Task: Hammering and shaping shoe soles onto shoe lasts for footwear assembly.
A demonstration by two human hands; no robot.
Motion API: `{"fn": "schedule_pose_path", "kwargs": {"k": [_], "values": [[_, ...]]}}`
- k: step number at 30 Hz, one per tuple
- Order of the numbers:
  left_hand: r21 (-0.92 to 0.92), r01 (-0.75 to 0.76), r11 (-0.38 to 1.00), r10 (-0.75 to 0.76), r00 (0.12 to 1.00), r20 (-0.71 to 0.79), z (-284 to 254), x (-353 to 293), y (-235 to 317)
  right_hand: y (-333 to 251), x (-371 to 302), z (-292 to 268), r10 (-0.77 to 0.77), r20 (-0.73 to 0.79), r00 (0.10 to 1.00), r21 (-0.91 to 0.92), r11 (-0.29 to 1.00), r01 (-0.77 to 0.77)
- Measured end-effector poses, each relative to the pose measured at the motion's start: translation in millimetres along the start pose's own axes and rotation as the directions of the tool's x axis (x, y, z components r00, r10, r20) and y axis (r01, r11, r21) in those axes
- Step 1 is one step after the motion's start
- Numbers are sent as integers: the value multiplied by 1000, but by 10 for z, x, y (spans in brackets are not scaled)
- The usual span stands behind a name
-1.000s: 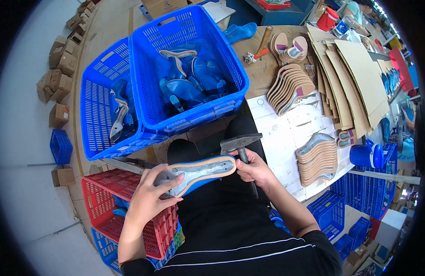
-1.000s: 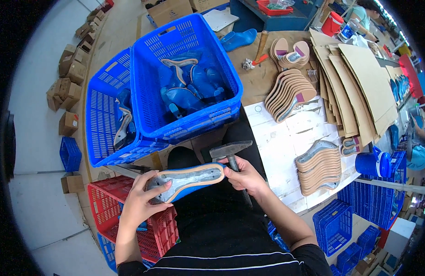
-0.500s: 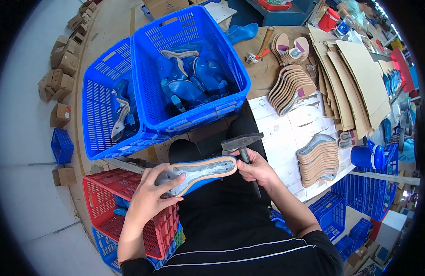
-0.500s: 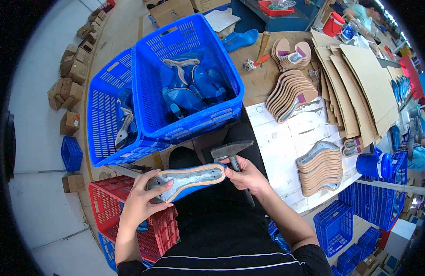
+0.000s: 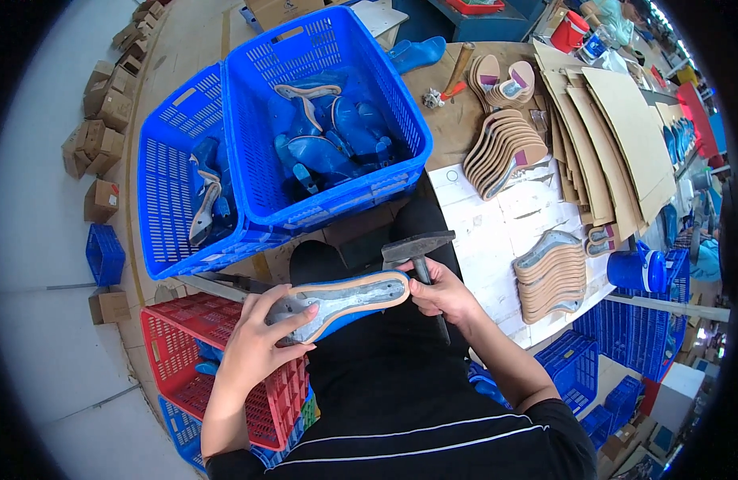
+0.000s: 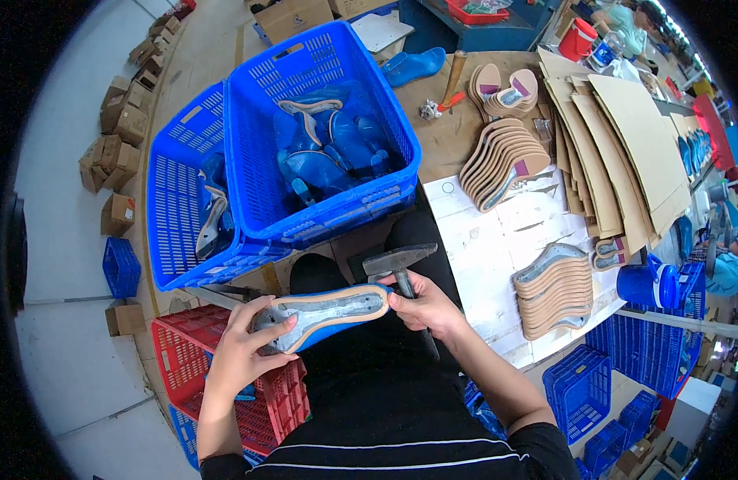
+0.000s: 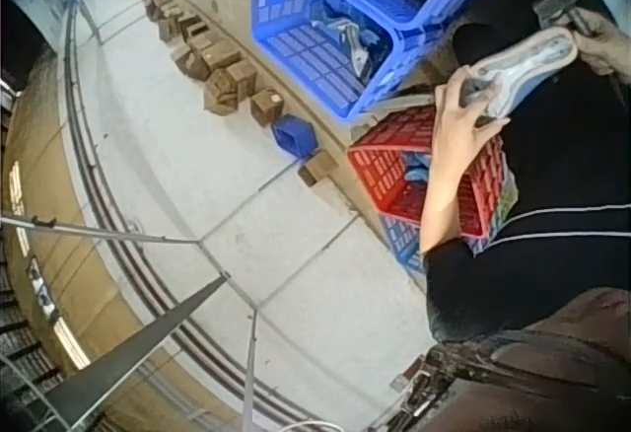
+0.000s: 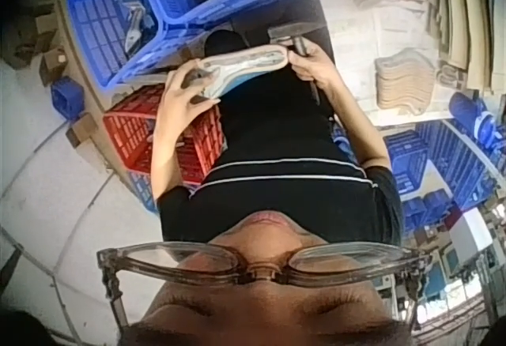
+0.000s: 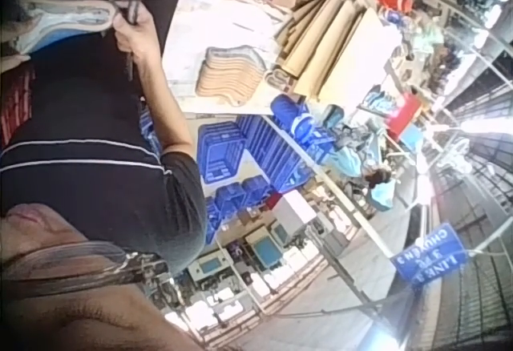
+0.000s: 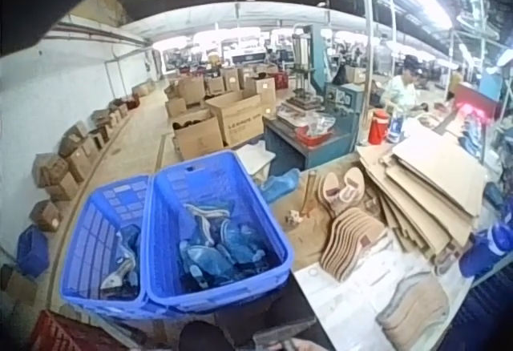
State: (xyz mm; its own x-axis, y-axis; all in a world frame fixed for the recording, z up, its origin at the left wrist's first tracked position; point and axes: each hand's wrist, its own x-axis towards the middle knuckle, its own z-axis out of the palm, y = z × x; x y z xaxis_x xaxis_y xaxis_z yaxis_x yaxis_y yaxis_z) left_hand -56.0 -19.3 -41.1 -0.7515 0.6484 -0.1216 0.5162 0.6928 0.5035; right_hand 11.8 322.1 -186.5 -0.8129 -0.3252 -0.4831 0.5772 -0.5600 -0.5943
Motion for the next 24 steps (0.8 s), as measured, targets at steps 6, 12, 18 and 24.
{"fn": "schedule_pose_path", "kwargs": {"k": [6,12,18,24], "values": [[3,5,1000,-5,1000,2,8,12,-23,30,-15,1,11,-2,1000,41,999,-11],[-6,5,1000,-5,1000,-1,13,12,-21,82,1,-28,18,5,1000,71,997,-18],[11,6,1000,-6,1000,6,7,15,-11,178,-17,-5,-5,-35,999,117,993,9],[12,18,1000,-18,999,27,5,-1,-8,-87,-254,179,-344,-312,886,-470,866,171]]}}
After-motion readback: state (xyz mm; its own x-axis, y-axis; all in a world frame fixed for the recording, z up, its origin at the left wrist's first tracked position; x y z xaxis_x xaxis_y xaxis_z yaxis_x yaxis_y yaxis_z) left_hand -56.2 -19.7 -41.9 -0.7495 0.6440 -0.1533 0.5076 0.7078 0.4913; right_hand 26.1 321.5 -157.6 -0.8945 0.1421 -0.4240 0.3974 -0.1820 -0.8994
